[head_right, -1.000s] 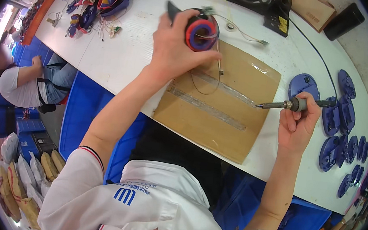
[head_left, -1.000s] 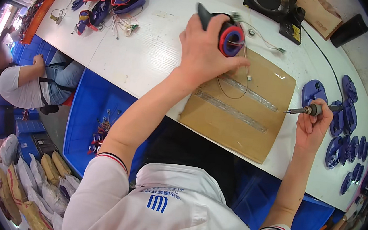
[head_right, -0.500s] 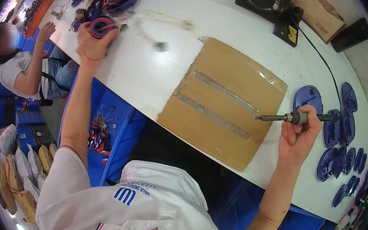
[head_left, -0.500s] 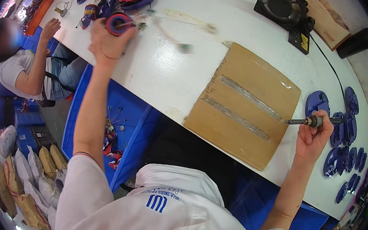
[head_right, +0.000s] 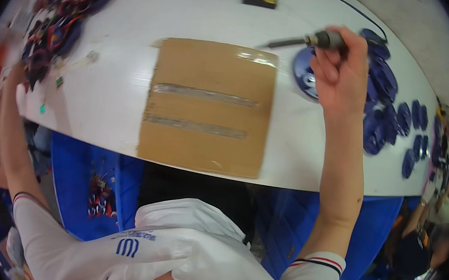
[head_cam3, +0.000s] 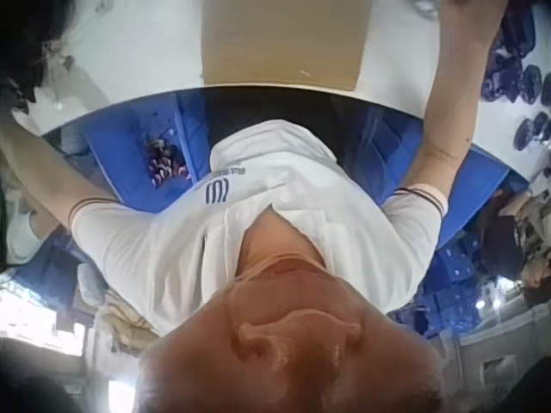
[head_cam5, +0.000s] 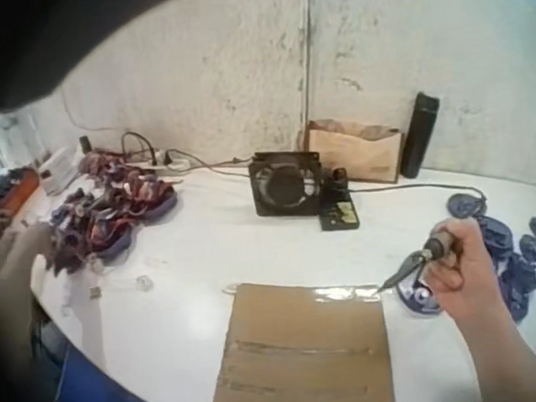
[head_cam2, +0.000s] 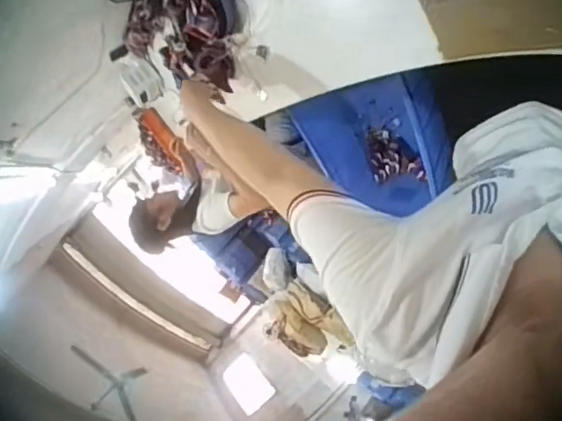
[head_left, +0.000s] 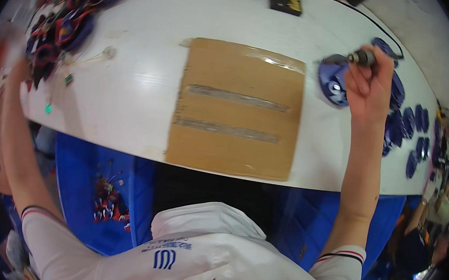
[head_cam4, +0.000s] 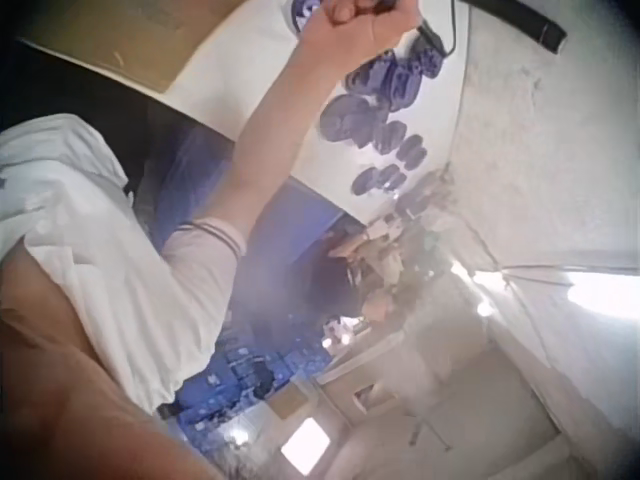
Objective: Soldering wires onto purple circular electronic components at a workbench.
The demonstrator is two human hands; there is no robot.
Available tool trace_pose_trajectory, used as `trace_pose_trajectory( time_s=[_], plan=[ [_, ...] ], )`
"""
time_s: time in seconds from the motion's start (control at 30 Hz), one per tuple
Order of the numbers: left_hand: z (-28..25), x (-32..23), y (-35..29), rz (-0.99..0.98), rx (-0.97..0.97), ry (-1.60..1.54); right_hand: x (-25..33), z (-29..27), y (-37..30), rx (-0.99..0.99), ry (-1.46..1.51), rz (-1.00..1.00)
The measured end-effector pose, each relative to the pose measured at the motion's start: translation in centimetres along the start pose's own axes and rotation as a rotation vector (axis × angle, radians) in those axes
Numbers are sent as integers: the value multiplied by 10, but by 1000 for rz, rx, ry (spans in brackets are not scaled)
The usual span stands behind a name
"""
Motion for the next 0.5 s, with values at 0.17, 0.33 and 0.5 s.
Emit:
trace_pose_trajectory(
  time_s=[0.17, 0.33, 0.5],
  plan=[
    [-25, -243, 90, -258, -167, -385, 33, -29, 29, 76, 106, -4],
    [71, -522, 147, 254, -116, -663, 44, -31, 42, 279, 302, 17],
    [119, -599, 182, 362, -414, -694, 38, -13, 23, 225, 268, 24]
  ],
)
Point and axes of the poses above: each hand's wrist, its own y-axis towards the middle knuckle, its own z-axis out of the palm, x = y × z, the point moved 1 cm from there along y, towards the middle knuckle, and after that the axes turned 15 degrees about -y, right-handed, at the moved point
